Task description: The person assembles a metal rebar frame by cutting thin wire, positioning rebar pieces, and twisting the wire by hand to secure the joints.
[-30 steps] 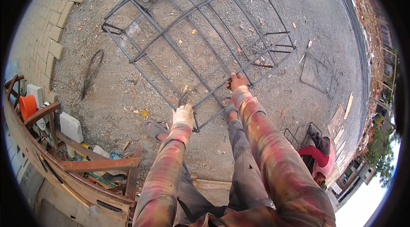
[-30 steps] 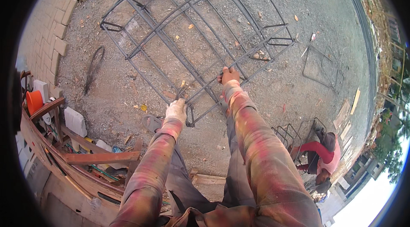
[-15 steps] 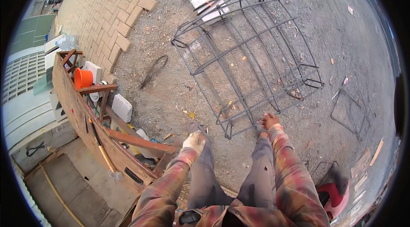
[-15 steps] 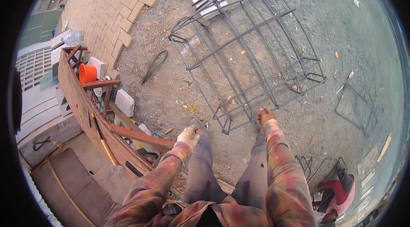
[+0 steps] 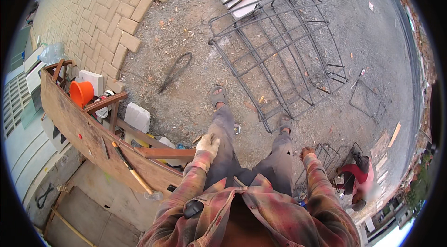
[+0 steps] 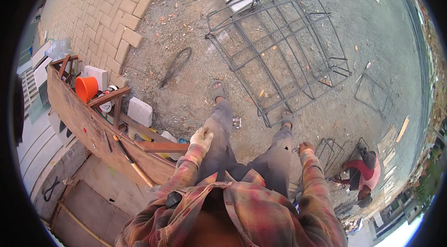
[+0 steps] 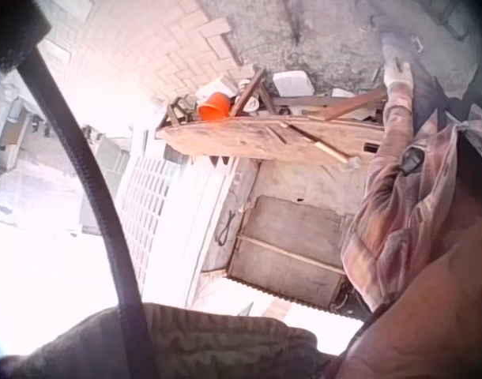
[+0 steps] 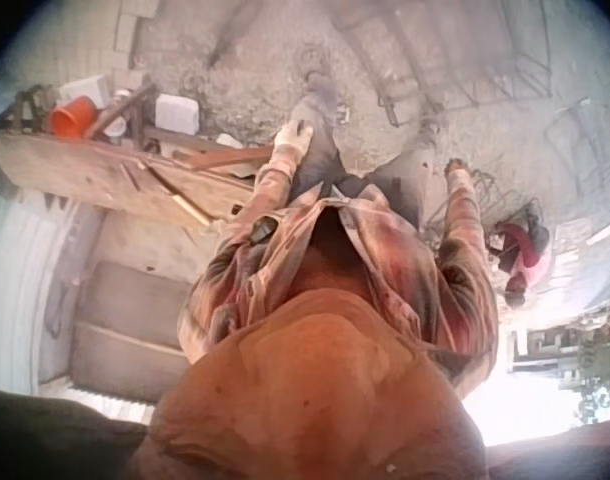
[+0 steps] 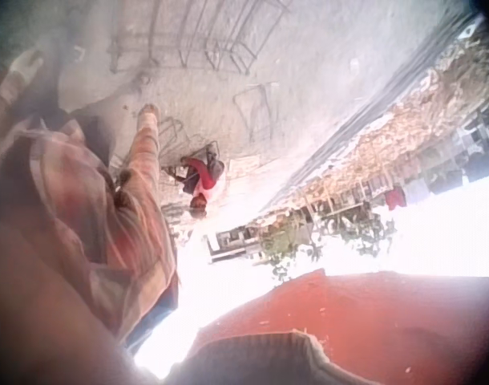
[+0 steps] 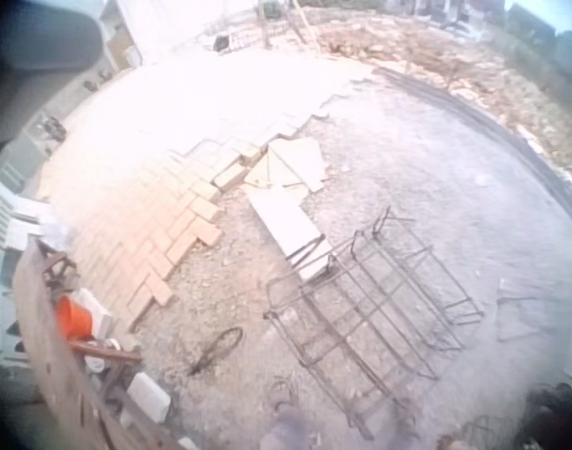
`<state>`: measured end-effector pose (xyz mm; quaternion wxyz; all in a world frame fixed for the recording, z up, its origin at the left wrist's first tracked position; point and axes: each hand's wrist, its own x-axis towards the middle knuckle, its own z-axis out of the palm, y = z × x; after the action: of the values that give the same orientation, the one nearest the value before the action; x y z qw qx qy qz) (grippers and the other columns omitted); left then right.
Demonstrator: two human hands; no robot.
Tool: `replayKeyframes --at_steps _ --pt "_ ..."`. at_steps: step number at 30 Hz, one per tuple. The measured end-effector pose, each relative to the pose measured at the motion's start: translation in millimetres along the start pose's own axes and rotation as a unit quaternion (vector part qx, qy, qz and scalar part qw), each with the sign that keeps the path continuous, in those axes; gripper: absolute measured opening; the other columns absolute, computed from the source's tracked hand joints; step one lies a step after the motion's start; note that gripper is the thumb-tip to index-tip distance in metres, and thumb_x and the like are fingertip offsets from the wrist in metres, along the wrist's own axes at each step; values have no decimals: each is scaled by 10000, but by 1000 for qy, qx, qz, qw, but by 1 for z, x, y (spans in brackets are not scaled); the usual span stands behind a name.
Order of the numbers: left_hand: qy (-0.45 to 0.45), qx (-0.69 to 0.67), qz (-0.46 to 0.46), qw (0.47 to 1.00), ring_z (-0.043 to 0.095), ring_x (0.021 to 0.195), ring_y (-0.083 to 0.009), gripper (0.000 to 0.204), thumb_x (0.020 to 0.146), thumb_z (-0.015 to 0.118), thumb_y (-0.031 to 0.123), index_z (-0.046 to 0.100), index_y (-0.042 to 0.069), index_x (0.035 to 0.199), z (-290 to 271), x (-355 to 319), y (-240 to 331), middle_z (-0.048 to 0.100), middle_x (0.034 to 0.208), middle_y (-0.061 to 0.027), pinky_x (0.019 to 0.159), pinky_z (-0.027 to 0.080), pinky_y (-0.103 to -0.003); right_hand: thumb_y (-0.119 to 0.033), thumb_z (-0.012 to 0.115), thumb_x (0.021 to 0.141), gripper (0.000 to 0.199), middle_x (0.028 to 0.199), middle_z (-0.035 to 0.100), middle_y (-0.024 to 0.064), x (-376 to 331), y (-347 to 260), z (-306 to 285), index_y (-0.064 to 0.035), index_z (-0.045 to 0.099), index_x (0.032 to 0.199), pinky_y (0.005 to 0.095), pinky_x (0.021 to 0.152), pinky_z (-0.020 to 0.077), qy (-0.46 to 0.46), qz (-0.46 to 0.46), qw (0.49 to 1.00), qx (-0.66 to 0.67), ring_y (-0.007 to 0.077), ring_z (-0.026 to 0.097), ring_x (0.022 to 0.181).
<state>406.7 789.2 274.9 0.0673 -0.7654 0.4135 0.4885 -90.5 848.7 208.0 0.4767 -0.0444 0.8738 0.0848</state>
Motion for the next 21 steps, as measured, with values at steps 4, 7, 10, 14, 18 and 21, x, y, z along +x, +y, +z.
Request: replayKeyframes --at_steps 4,7,10,14,18,21 --pt "-19 -31 4 999 605 964 -293 398 809 564 284 555 31 1116 -73 13 -14 628 1012 -177 837 462 -350 -205 535 867 261 744 585 63 -112 -30 64 -53 554 1079 295 469 444 -129 -21 990 45 163 553 558" --pt "-17 55 -25 998 603 950 -314 389 808 548 336 573 50 1071 -121 25 -3 639 971 -171 832 461 -370 -221 554 859 271 786 595 69 -178 -78 113 -43 568 1062 280 501 456 -186 -79 972 121 151 569 605" --pt "-63 115 -33 991 604 947 -316 386 793 561 351 585 60 1045 -152 33 -6 639 968 -171 830 464 -375 -220 571 851 277 792 596 66 -219 -113 145 -38 570 1060 268 508 450 -231 -108 949 184 148 571 614" --pt "-77 137 -6 988 606 946 -315 366 795 567 325 590 60 1047 -187 43 32 635 984 -178 837 466 -369 -226 578 848 272 800 601 64 -215 -129 166 -36 580 1043 266 515 445 -217 -121 939 237 141 573 624" --pt "9 39 117 992 628 917 -251 304 798 592 232 590 58 1048 -200 92 52 650 947 -157 817 476 -329 -245 586 830 284 806 630 93 -178 -146 169 -31 606 1016 312 581 475 -180 -120 961 172 181 610 683" --pt "56 -18 184 981 611 911 -322 304 781 600 263 599 55 1003 -183 154 98 638 950 -172 792 476 -376 -262 585 811 300 879 654 141 -79 -134 191 -40 620 1009 360 709 489 -59 -193 978 58 253 634 800"
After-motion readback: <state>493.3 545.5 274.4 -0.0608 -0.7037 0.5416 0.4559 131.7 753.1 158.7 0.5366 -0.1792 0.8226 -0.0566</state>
